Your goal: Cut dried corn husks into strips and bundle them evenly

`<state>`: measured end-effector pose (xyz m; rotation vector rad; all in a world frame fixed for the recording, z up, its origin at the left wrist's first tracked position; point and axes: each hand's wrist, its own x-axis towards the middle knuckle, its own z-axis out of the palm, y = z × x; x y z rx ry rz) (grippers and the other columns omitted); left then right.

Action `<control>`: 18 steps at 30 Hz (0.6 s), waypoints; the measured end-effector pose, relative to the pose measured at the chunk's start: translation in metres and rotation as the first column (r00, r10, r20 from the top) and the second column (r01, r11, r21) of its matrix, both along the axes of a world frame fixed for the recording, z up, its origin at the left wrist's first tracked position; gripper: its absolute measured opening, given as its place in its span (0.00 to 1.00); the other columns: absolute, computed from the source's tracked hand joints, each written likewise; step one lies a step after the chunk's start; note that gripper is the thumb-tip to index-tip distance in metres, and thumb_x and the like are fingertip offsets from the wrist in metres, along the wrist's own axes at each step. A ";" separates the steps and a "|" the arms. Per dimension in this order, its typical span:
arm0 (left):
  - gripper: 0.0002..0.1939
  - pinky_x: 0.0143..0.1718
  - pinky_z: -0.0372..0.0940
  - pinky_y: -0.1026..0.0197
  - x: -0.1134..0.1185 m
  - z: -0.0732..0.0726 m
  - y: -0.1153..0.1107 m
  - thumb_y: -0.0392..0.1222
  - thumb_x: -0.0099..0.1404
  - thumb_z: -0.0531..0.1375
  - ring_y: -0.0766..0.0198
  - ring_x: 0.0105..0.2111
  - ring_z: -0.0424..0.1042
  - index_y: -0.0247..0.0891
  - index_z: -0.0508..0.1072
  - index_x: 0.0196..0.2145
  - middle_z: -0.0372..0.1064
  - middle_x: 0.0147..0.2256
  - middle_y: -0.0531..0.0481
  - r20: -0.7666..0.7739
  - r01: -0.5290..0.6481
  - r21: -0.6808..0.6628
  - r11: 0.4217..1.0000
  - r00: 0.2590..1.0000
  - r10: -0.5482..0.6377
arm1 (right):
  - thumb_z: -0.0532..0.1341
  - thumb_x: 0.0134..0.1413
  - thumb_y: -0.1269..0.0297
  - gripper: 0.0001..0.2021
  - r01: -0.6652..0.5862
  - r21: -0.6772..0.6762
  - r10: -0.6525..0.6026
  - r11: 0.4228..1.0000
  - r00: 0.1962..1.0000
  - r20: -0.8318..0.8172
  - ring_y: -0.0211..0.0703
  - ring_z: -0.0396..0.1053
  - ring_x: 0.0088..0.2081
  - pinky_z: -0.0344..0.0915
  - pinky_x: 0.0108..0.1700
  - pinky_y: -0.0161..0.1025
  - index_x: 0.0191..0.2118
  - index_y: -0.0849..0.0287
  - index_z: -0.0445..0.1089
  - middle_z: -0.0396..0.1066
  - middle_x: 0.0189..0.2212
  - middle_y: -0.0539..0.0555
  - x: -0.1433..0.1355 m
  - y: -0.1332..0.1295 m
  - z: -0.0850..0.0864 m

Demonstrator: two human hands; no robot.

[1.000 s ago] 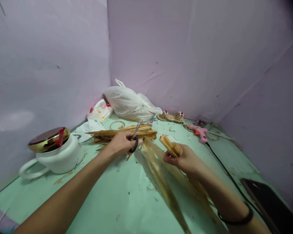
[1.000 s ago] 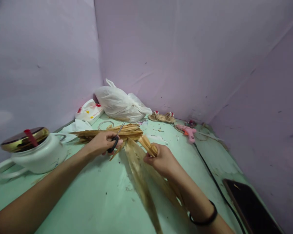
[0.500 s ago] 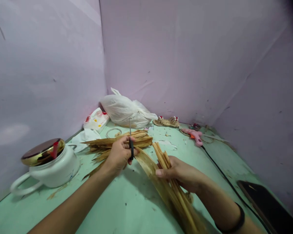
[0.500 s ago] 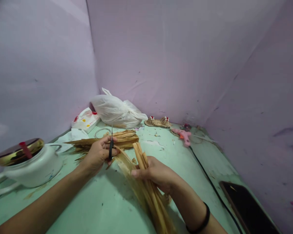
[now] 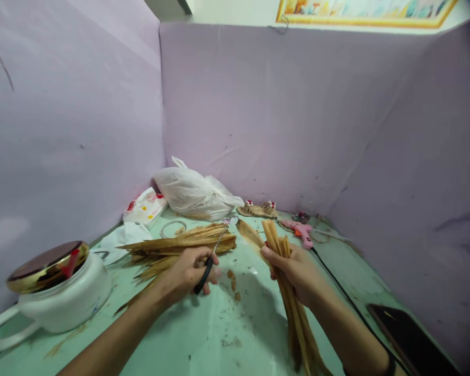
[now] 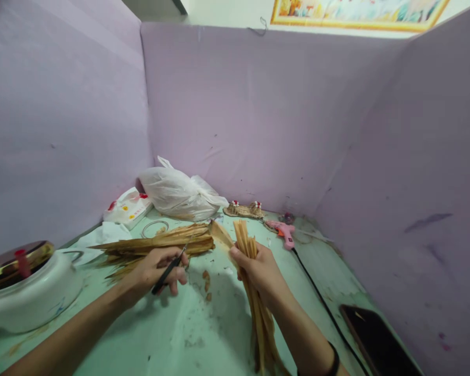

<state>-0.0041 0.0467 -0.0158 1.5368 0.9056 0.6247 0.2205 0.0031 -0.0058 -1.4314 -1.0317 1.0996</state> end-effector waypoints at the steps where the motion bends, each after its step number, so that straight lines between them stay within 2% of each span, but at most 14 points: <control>1: 0.12 0.15 0.54 0.70 0.001 -0.001 -0.001 0.41 0.51 0.59 0.65 0.21 0.70 0.34 0.68 0.34 0.70 0.25 0.49 -0.016 0.011 -0.016 1.000 1.000 -0.012 | 0.66 0.38 0.54 0.17 -0.004 0.016 0.004 1.000 1.000 0.023 0.31 0.55 0.15 0.53 0.18 0.32 0.27 0.60 0.61 0.55 0.14 0.42 0.001 -0.001 0.001; 5: 0.19 0.17 0.56 0.69 0.004 0.001 -0.006 0.37 0.48 0.58 0.64 0.24 0.69 0.34 0.71 0.40 0.71 0.28 0.49 0.008 0.045 -0.040 0.998 0.999 -0.045 | 0.65 0.39 0.55 0.16 -0.086 0.014 0.086 0.996 0.996 0.000 0.30 0.54 0.15 0.52 0.18 0.32 0.28 0.60 0.61 0.54 0.15 0.42 -0.006 -0.005 0.005; 8: 0.21 0.17 0.58 0.69 0.003 0.005 -0.008 0.36 0.46 0.58 0.64 0.25 0.68 0.34 0.72 0.41 0.71 0.28 0.49 0.034 0.064 -0.042 0.997 0.997 -0.062 | 0.64 0.37 0.57 0.14 -0.086 -0.015 0.087 0.996 0.993 0.080 0.30 0.53 0.15 0.51 0.18 0.32 0.26 0.59 0.61 0.54 0.15 0.42 -0.015 -0.007 0.008; 13: 0.18 0.17 0.58 0.68 0.006 0.004 -0.009 0.34 0.44 0.59 0.66 0.23 0.66 0.32 0.74 0.36 0.70 0.28 0.48 -0.020 0.008 -0.028 1.000 1.000 -0.009 | 0.63 0.37 0.60 0.11 -0.040 -0.019 0.043 0.999 0.984 0.170 0.31 0.52 0.15 0.50 0.18 0.32 0.26 0.59 0.62 0.55 0.13 0.43 -0.024 -0.008 0.012; 18: 0.24 0.12 0.57 0.68 0.013 0.003 -0.011 0.34 0.43 0.57 0.63 0.21 0.69 0.32 0.70 0.42 0.71 0.29 0.47 -0.084 -0.056 -0.091 0.994 0.995 0.049 | 0.63 0.36 0.60 0.11 -0.023 -0.027 0.027 0.999 0.983 0.180 0.31 0.52 0.15 0.48 0.18 0.32 0.26 0.60 0.63 0.55 0.14 0.43 -0.018 -0.007 0.012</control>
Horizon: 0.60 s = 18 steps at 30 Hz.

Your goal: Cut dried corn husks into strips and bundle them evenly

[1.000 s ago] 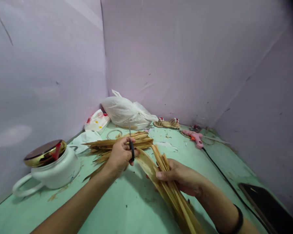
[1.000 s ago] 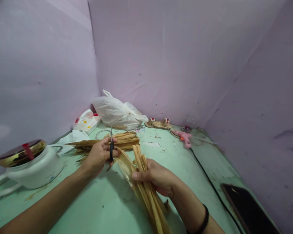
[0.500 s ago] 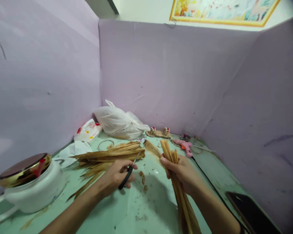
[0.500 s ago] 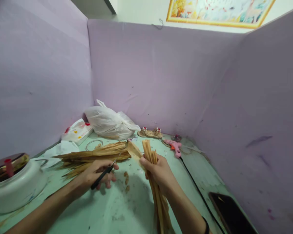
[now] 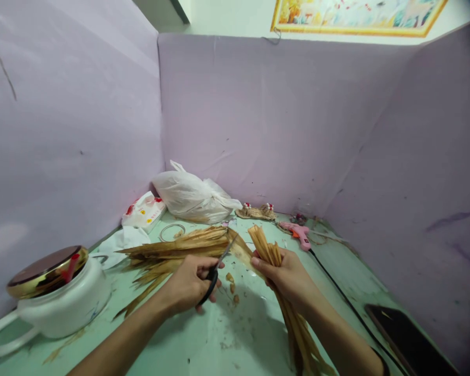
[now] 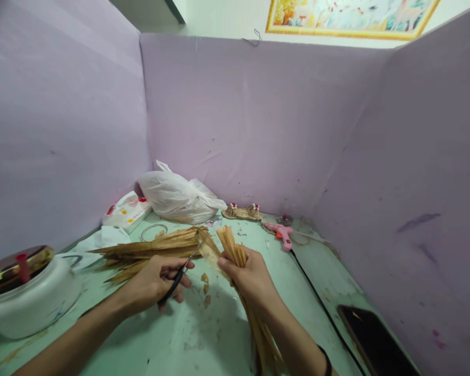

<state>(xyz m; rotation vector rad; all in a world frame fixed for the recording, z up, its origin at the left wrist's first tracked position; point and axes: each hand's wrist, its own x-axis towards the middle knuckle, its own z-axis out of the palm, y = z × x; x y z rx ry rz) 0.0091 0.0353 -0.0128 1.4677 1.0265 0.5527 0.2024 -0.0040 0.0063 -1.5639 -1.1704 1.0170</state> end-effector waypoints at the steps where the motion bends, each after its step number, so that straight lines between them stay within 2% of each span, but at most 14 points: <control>1: 0.24 0.11 0.55 0.69 0.001 0.001 -0.001 0.34 0.44 0.57 0.63 0.21 0.69 0.32 0.69 0.43 0.71 0.28 0.47 -0.013 -0.002 -0.014 1.000 1.000 0.002 | 0.64 0.36 0.59 0.12 0.005 0.005 -0.005 1.000 1.000 0.000 0.31 0.52 0.15 0.48 0.18 0.32 0.27 0.60 0.63 0.56 0.14 0.43 0.001 0.000 0.000; 4: 0.20 0.12 0.54 0.70 0.001 0.001 -0.001 0.35 0.44 0.58 0.65 0.20 0.68 0.33 0.69 0.39 0.72 0.28 0.47 -0.014 0.018 -0.002 1.000 1.000 -0.018 | 0.64 0.35 0.59 0.12 0.001 0.002 -0.001 1.000 1.000 0.000 0.30 0.51 0.15 0.47 0.18 0.32 0.26 0.60 0.63 0.55 0.14 0.43 0.004 0.000 0.000; 8: 0.18 0.19 0.59 0.68 -0.001 -0.002 0.002 0.33 0.43 0.58 0.65 0.25 0.68 0.33 0.71 0.36 0.72 0.28 0.49 0.033 0.026 0.078 0.997 0.999 -0.028 | 0.64 0.33 0.61 0.11 -0.041 -0.041 0.041 0.998 0.999 0.018 0.29 0.49 0.15 0.46 0.18 0.32 0.24 0.60 0.64 0.55 0.13 0.43 0.002 -0.001 0.003; 10: 0.19 0.20 0.59 0.68 -0.001 -0.003 0.003 0.32 0.42 0.59 0.64 0.26 0.69 0.32 0.72 0.37 0.72 0.29 0.49 0.016 0.025 0.075 0.997 1.000 -0.027 | 0.63 0.33 0.62 0.10 -0.069 -0.057 0.071 0.996 0.997 0.033 0.29 0.48 0.15 0.45 0.18 0.32 0.23 0.61 0.65 0.55 0.13 0.44 0.001 -0.001 0.005; 13: 0.22 0.16 0.58 0.68 0.000 -0.002 0.002 0.33 0.43 0.57 0.63 0.24 0.70 0.32 0.71 0.39 0.72 0.31 0.46 -0.022 0.025 0.026 0.999 0.999 -0.025 | 0.63 0.33 0.62 0.09 -0.100 -0.066 0.103 0.993 0.994 0.042 0.29 0.48 0.16 0.45 0.18 0.32 0.23 0.61 0.65 0.55 0.13 0.44 0.003 -0.001 0.006; 16: 0.23 0.11 0.52 0.69 0.002 0.000 0.000 0.35 0.44 0.56 0.64 0.20 0.69 0.31 0.68 0.42 0.73 0.31 0.44 -0.052 0.037 0.000 0.999 0.998 -0.037 | 0.63 0.33 0.63 0.09 -0.103 -0.046 0.105 0.994 0.993 0.048 0.29 0.49 0.16 0.44 0.18 0.32 0.23 0.61 0.64 0.54 0.13 0.44 0.008 -0.001 0.007; 18: 0.23 0.11 0.51 0.69 0.002 0.001 -0.001 0.36 0.44 0.56 0.65 0.18 0.69 0.31 0.68 0.41 0.74 0.31 0.44 -0.042 0.054 -0.006 0.998 0.998 -0.055 | 0.63 0.34 0.62 0.09 -0.111 -0.040 0.113 0.993 0.993 0.041 0.29 0.48 0.16 0.43 0.18 0.32 0.23 0.61 0.64 0.53 0.13 0.43 0.011 -0.001 0.007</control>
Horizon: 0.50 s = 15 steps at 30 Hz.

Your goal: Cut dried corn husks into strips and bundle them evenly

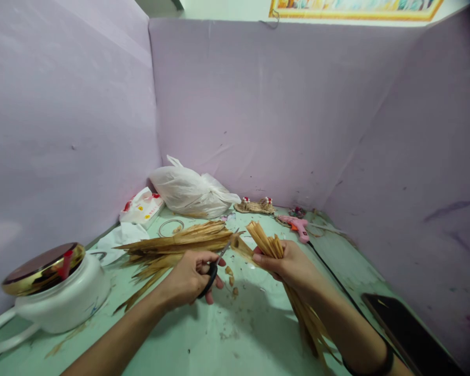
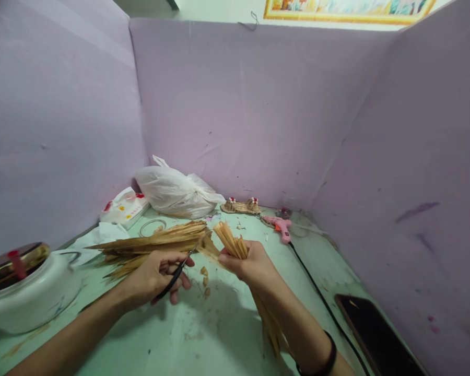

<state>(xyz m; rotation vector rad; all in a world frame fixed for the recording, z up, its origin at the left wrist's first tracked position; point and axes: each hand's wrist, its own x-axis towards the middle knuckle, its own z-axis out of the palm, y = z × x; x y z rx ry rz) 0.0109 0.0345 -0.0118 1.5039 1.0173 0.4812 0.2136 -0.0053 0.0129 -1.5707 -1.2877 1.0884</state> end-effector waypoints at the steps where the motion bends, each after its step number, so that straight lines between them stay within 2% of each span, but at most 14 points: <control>1: 0.23 0.12 0.53 0.69 0.000 0.000 0.000 0.36 0.43 0.57 0.65 0.19 0.69 0.31 0.68 0.41 0.74 0.31 0.43 0.015 0.007 -0.006 1.000 1.000 -0.007 | 0.63 0.34 0.63 0.09 -0.016 -0.006 0.016 1.000 1.000 -0.007 0.28 0.47 0.16 0.43 0.18 0.32 0.23 0.61 0.64 0.53 0.13 0.43 0.001 0.000 0.000; 6: 0.26 0.17 0.58 0.68 -0.003 0.000 0.004 0.33 0.39 0.59 0.63 0.24 0.71 0.31 0.69 0.41 0.74 0.32 0.42 0.033 0.015 -0.036 0.999 0.999 -0.014 | 0.63 0.35 0.64 0.08 -0.124 -0.055 0.123 0.991 0.992 -0.024 0.27 0.46 0.16 0.41 0.19 0.32 0.22 0.61 0.64 0.52 0.13 0.43 0.001 0.000 -0.002; 15: 0.27 0.16 0.61 0.67 -0.005 -0.003 0.005 0.31 0.41 0.57 0.60 0.26 0.73 0.32 0.68 0.43 0.73 0.34 0.42 0.081 0.036 -0.090 0.995 0.996 -0.029 | 0.63 0.33 0.63 0.09 -0.127 -0.057 0.127 0.990 0.992 -0.005 0.29 0.48 0.16 0.44 0.19 0.33 0.21 0.61 0.64 0.53 0.13 0.43 0.001 0.000 0.001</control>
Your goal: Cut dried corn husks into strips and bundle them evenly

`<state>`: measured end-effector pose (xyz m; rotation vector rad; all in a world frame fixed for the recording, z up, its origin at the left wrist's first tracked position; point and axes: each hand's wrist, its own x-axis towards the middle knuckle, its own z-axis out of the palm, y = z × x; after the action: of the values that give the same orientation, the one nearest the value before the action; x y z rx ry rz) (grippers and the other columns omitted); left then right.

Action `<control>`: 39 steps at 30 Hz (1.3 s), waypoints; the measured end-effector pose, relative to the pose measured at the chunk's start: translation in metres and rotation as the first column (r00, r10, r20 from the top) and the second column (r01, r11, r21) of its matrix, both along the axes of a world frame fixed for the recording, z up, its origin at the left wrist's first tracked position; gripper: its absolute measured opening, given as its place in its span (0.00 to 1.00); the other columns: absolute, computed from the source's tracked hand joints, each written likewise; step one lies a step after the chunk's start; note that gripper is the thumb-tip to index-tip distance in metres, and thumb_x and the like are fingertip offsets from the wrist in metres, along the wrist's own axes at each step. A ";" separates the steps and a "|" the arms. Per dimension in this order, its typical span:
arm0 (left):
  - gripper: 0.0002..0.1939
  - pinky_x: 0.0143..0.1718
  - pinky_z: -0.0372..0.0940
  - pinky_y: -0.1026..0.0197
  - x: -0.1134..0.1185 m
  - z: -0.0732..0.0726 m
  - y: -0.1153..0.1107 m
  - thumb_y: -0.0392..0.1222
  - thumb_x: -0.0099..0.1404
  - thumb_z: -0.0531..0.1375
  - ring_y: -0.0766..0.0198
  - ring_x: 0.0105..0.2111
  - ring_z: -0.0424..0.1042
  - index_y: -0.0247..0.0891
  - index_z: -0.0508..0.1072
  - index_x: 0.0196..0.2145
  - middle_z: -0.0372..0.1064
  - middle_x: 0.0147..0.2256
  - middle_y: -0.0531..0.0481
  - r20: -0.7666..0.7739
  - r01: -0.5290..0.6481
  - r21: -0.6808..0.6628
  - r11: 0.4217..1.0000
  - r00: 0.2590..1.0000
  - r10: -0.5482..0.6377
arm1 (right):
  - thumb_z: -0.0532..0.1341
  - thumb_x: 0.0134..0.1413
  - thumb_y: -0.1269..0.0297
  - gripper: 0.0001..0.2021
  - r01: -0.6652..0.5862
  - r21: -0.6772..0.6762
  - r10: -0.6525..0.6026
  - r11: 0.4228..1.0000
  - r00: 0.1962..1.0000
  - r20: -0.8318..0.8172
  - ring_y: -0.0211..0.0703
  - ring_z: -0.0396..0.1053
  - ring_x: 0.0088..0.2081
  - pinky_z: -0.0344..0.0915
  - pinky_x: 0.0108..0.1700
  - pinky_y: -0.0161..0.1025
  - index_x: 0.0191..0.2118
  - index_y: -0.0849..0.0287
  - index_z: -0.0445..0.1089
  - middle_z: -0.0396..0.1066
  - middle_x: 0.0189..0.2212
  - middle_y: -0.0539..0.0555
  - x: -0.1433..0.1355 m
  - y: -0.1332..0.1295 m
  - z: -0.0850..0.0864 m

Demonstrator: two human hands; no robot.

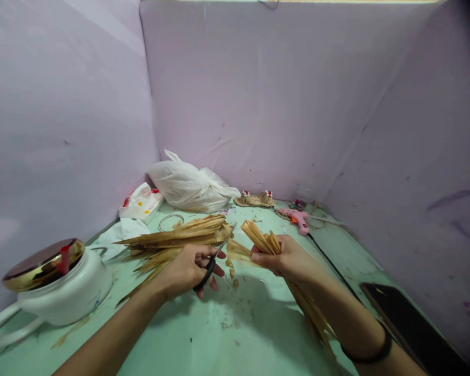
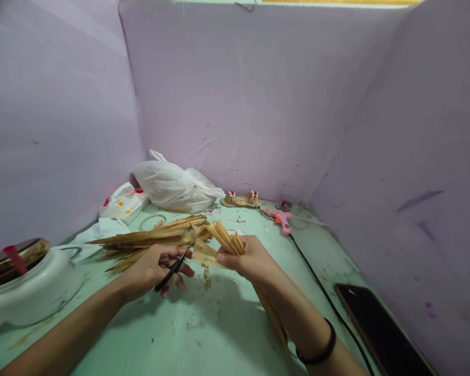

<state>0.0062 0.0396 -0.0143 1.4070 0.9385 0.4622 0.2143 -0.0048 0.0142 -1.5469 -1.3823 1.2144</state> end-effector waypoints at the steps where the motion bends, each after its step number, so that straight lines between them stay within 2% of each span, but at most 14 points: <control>1: 0.26 0.15 0.60 0.67 0.000 0.000 0.000 0.31 0.41 0.57 0.60 0.25 0.73 0.32 0.67 0.43 0.73 0.33 0.43 -0.001 -0.010 -0.003 1.000 1.000 0.010 | 0.64 0.33 0.62 0.09 -0.009 -0.002 0.009 1.000 1.000 0.001 0.28 0.48 0.16 0.44 0.19 0.33 0.21 0.61 0.64 0.53 0.13 0.44 0.001 0.000 0.000; 6: 0.22 0.11 0.53 0.70 -0.012 0.010 0.008 0.34 0.44 0.60 0.66 0.18 0.69 0.33 0.66 0.40 0.74 0.30 0.45 0.096 -0.177 0.099 0.979 0.981 0.167 | 0.65 0.36 0.56 0.14 0.061 0.028 -0.060 0.998 0.997 -0.046 0.28 0.47 0.16 0.43 0.18 0.32 0.26 0.61 0.64 0.55 0.15 0.44 0.010 0.001 -0.004; 11: 0.19 0.15 0.53 0.68 -0.035 0.021 0.024 0.42 0.47 0.61 0.69 0.17 0.63 0.34 0.67 0.39 0.69 0.22 0.52 0.009 -0.417 0.402 0.815 0.892 0.452 | 0.70 0.31 0.58 0.25 0.139 0.045 -0.121 0.989 0.952 -0.282 0.28 0.50 0.18 0.49 0.18 0.29 0.39 0.59 0.64 0.55 0.18 0.43 0.014 -0.001 -0.007; 13: 0.15 0.21 0.58 0.65 -0.038 0.018 0.028 0.42 0.48 0.61 0.66 0.21 0.66 0.35 0.70 0.35 0.69 0.22 0.53 -0.123 -0.338 0.623 0.705 0.848 0.515 | 0.70 0.31 0.59 0.22 0.181 -0.031 -0.179 0.983 0.903 -0.391 0.26 0.46 0.17 0.51 0.18 0.28 0.34 0.59 0.63 0.50 0.16 0.40 0.012 0.001 -0.009; 15: 0.11 0.26 0.60 0.64 -0.033 0.009 0.027 0.41 0.49 0.59 0.63 0.26 0.69 0.38 0.71 0.33 0.71 0.26 0.52 -0.250 -0.165 0.759 0.630 0.819 0.516 | 0.70 0.33 0.60 0.19 0.200 -0.110 -0.228 0.974 0.836 -0.500 0.25 0.40 0.16 0.51 0.17 0.27 0.27 0.58 0.59 0.43 0.14 0.38 0.009 0.003 -0.012; 18: 0.12 0.28 0.60 0.62 -0.014 -0.009 0.017 0.37 0.53 0.54 0.58 0.29 0.71 0.41 0.71 0.36 0.73 0.29 0.49 -0.462 0.060 0.773 0.631 0.736 0.496 | 0.69 0.34 0.62 0.19 0.195 -0.167 -0.256 0.966 0.787 -0.562 0.24 0.37 0.15 0.50 0.16 0.26 0.24 0.58 0.56 0.42 0.13 0.37 0.006 0.008 -0.017; 20: 0.15 0.27 0.60 0.59 0.000 -0.021 0.011 0.36 0.53 0.53 0.53 0.29 0.72 0.39 0.70 0.39 0.73 0.28 0.45 -0.603 0.173 0.743 0.647 0.593 0.534 | 0.69 0.34 0.63 0.18 0.202 -0.157 -0.255 0.967 0.797 -0.547 0.24 0.38 0.15 0.51 0.16 0.26 0.26 0.58 0.58 0.44 0.13 0.37 0.006 0.010 -0.021; 23: 0.15 0.28 0.60 0.58 0.010 -0.033 0.011 0.34 0.53 0.53 0.51 0.31 0.73 0.39 0.69 0.40 0.73 0.28 0.43 -0.648 0.236 0.722 0.650 0.560 0.516 | 0.68 0.36 0.62 0.17 0.201 -0.117 -0.232 0.973 0.833 -0.502 0.24 0.39 0.15 0.52 0.17 0.26 0.28 0.59 0.59 0.45 0.13 0.37 0.006 0.010 -0.024; 26: 0.11 0.28 0.60 0.59 0.006 -0.032 0.021 0.35 0.51 0.54 0.53 0.31 0.72 0.40 0.71 0.33 0.73 0.28 0.46 -0.530 0.078 0.727 0.683 0.697 0.484 | 0.68 0.37 0.61 0.16 0.196 -0.087 -0.214 0.977 0.867 -0.451 0.24 0.41 0.15 0.53 0.17 0.26 0.29 0.59 0.60 0.46 0.13 0.38 0.003 0.010 -0.025; 29: 0.09 0.25 0.60 0.62 -0.007 -0.015 0.028 0.35 0.47 0.57 0.60 0.24 0.70 0.36 0.71 0.30 0.70 0.23 0.50 -0.162 -0.265 0.592 0.761 0.886 0.435 | 0.67 0.37 0.62 0.16 0.205 -0.080 -0.219 0.975 0.877 -0.428 0.25 0.42 0.15 0.53 0.17 0.27 0.29 0.59 0.60 0.47 0.13 0.38 0.001 0.010 -0.025; 31: 0.17 0.22 0.60 0.65 -0.016 0.001 0.028 0.36 0.44 0.60 0.67 0.19 0.65 0.35 0.69 0.36 0.67 0.20 0.55 0.156 -0.487 0.367 0.792 0.872 0.464 | 0.67 0.38 0.62 0.15 0.202 -0.079 -0.216 0.976 0.879 -0.424 0.25 0.42 0.15 0.53 0.17 0.27 0.29 0.59 0.60 0.47 0.13 0.38 0.001 0.010 -0.026; 34: 0.23 0.21 0.60 0.68 -0.024 0.020 0.019 0.36 0.42 0.64 0.72 0.17 0.63 0.36 0.67 0.38 0.67 0.21 0.58 0.451 -0.662 0.234 0.712 0.722 0.524 | 0.67 0.38 0.62 0.14 0.189 -0.087 -0.208 0.978 0.863 -0.460 0.25 0.43 0.14 0.53 0.17 0.27 0.26 0.59 0.60 0.47 0.12 0.38 -0.001 0.009 -0.028; 37: 0.22 0.22 0.62 0.68 -0.017 0.024 0.005 0.36 0.42 0.65 0.72 0.18 0.64 0.37 0.66 0.38 0.68 0.23 0.58 0.538 -0.722 0.255 0.643 0.658 0.526 | 0.67 0.39 0.64 0.12 0.176 -0.173 -0.244 0.969 0.797 -0.553 0.26 0.48 0.13 0.57 0.18 0.28 0.24 0.60 0.61 0.52 0.12 0.40 -0.008 0.008 -0.030; 39: 0.22 0.23 0.63 0.67 -0.006 0.020 -0.006 0.37 0.42 0.65 0.71 0.20 0.65 0.37 0.66 0.37 0.68 0.23 0.57 0.493 -0.682 0.279 0.676 0.705 0.509 | 0.67 0.39 0.65 0.10 0.153 -0.268 -0.290 0.951 0.737 -0.610 0.29 0.58 0.16 0.63 0.22 0.31 0.24 0.61 0.64 0.62 0.16 0.46 -0.014 0.006 -0.030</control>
<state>0.0001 0.0334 0.0060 1.2931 1.0048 1.5010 0.1999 0.0009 -0.0157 -1.1906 -0.6124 1.5692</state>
